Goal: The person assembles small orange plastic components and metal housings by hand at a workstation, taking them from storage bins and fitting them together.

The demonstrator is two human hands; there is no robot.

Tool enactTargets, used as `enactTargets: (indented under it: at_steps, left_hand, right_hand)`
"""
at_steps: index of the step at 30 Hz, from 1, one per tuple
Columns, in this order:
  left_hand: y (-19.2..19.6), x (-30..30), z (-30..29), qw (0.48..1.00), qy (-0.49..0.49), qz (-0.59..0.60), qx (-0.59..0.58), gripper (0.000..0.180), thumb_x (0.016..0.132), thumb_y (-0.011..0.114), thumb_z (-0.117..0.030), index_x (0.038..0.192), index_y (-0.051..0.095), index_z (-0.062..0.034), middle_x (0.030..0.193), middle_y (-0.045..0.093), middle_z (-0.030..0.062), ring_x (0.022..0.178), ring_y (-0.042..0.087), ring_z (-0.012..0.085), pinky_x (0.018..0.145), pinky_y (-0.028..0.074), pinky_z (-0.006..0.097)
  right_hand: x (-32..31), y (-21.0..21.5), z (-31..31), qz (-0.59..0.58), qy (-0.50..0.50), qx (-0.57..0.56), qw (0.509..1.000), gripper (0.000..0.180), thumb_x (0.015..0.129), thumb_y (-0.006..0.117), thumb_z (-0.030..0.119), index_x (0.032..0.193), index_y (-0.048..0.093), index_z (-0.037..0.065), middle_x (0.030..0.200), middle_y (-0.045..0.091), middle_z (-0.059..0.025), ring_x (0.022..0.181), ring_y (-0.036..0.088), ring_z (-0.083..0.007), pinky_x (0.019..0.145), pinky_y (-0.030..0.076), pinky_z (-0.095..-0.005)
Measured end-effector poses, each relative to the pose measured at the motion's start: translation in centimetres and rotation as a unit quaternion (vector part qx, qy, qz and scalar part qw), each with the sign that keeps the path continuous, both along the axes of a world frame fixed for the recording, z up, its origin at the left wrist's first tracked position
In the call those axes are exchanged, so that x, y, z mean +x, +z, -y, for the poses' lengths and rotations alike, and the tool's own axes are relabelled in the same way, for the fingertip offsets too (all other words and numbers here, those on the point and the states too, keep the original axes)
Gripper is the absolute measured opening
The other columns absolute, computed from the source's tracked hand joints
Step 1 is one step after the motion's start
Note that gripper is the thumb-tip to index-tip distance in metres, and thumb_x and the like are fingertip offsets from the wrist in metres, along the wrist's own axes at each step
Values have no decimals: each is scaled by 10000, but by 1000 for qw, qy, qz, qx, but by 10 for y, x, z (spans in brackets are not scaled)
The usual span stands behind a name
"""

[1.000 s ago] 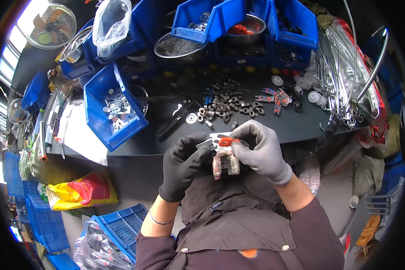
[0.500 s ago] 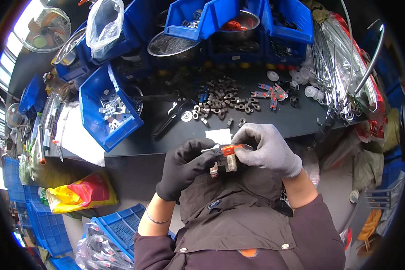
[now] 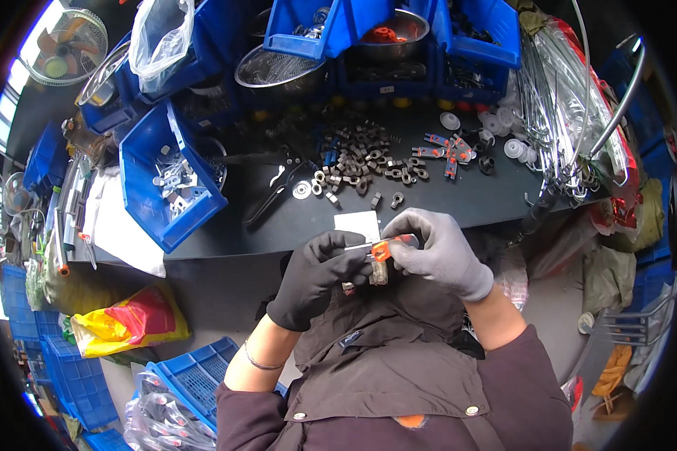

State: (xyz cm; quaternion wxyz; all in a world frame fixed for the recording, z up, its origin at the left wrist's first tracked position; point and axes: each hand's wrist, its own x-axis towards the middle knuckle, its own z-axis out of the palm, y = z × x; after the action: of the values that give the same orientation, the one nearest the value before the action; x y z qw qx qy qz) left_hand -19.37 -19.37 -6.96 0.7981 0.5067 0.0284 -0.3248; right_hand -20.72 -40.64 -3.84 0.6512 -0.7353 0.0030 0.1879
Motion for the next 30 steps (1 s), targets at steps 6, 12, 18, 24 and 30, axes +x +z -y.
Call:
enactTargets:
  at_steps: [6,12,18,24,30]
  left_hand:
    - [-4,-2,1,993,-12,-78,-86,215,909,606,-80,1091,584,33,898,666,91,695,633,103,609,520,217]
    - [6,-4,10,998,-16,-31,-56,235,911,603,-81,1114,574,34,905,668,100,748,656,132,649,533,233]
    - [-7,-3,1,999,39,15,-16,261,888,641,-97,1104,572,33,928,672,115,808,678,161,686,552,249]
    - [6,-6,12,998,14,5,-57,200,846,672,-23,1018,603,52,917,674,132,762,666,151,654,555,260]
    - [-3,-4,25,996,35,-20,-78,223,883,655,-83,1057,594,43,904,679,129,723,661,140,653,554,243]
  right_hand:
    - [-6,-5,1,275,42,-134,951,301,735,730,69,1022,667,6,915,665,-113,818,657,-202,742,504,-274]
    - [-8,-7,4,320,73,-165,930,318,780,704,115,1070,647,-2,897,648,-149,773,659,-251,673,507,-317]
    - [-17,-2,3,61,-77,68,993,260,826,708,90,1024,607,-45,851,653,-75,645,609,-73,569,493,-209]
    - [-22,-7,10,-76,-125,153,977,114,861,683,101,847,615,11,700,648,-42,516,600,-73,427,427,-163]
    - [-23,-23,10,-8,-177,215,960,106,876,655,85,857,605,-7,710,662,-94,537,632,-116,436,482,-195]
